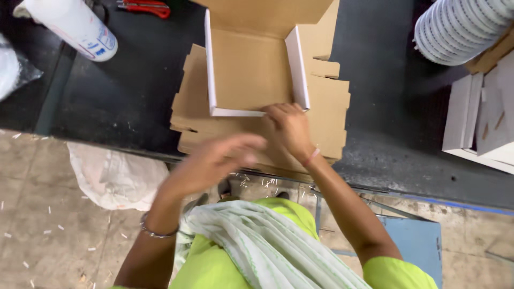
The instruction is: The person folds flat cardboard blanks into open boxes on the workbench, inserts a white inner box liner, places a round light fixture wrapped in plastic into an assembled box, closes it with a white lid, and sets finished boxes aside while continuing to fold more boxes.
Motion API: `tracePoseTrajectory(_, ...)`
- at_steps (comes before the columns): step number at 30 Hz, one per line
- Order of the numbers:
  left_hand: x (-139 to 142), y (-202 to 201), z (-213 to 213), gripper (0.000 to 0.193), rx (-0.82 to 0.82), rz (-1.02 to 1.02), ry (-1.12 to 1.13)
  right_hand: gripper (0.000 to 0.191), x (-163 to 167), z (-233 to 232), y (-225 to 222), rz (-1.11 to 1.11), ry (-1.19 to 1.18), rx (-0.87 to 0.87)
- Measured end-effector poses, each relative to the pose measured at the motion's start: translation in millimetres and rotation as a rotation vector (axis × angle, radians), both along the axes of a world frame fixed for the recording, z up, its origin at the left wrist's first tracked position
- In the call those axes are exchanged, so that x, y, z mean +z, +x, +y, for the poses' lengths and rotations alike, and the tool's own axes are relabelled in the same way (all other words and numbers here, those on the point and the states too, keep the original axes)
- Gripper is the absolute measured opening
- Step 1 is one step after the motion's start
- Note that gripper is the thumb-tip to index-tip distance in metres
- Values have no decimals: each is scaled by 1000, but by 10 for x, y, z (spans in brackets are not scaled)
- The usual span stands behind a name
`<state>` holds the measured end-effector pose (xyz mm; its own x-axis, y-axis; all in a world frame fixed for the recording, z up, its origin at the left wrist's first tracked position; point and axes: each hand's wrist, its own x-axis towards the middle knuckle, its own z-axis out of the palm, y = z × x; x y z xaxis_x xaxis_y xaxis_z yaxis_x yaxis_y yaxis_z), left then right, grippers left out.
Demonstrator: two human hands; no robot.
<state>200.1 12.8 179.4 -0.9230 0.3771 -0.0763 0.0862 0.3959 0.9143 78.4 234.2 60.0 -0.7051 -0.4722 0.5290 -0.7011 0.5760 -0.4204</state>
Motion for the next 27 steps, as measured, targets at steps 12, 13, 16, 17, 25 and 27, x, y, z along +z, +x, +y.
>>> tracePoseTrajectory(12,-1630,-850,-1600,64,653,173,-67,14,173,2189,320,148,179,-544)
tracePoseTrajectory(13,-1746,-929,-1593,65,649,92,-3,13,149,2352,352,150,226,-573)
tracePoseTrajectory(16,-1938,-1147,-1546,69,647,-56,89,20,4,2659,438,188,389,-657)
tracePoseTrajectory(17,-1964,-1198,-1519,70,650,-45,56,18,-62,2697,455,117,352,-696)
tracePoseTrajectory(25,-2072,-1502,-1494,60,628,-267,337,12,-371,2664,528,98,322,-829)
tracePoseTrajectory(27,-2120,-1551,-1561,58,672,-281,371,11,-405,2670,579,33,286,-791)
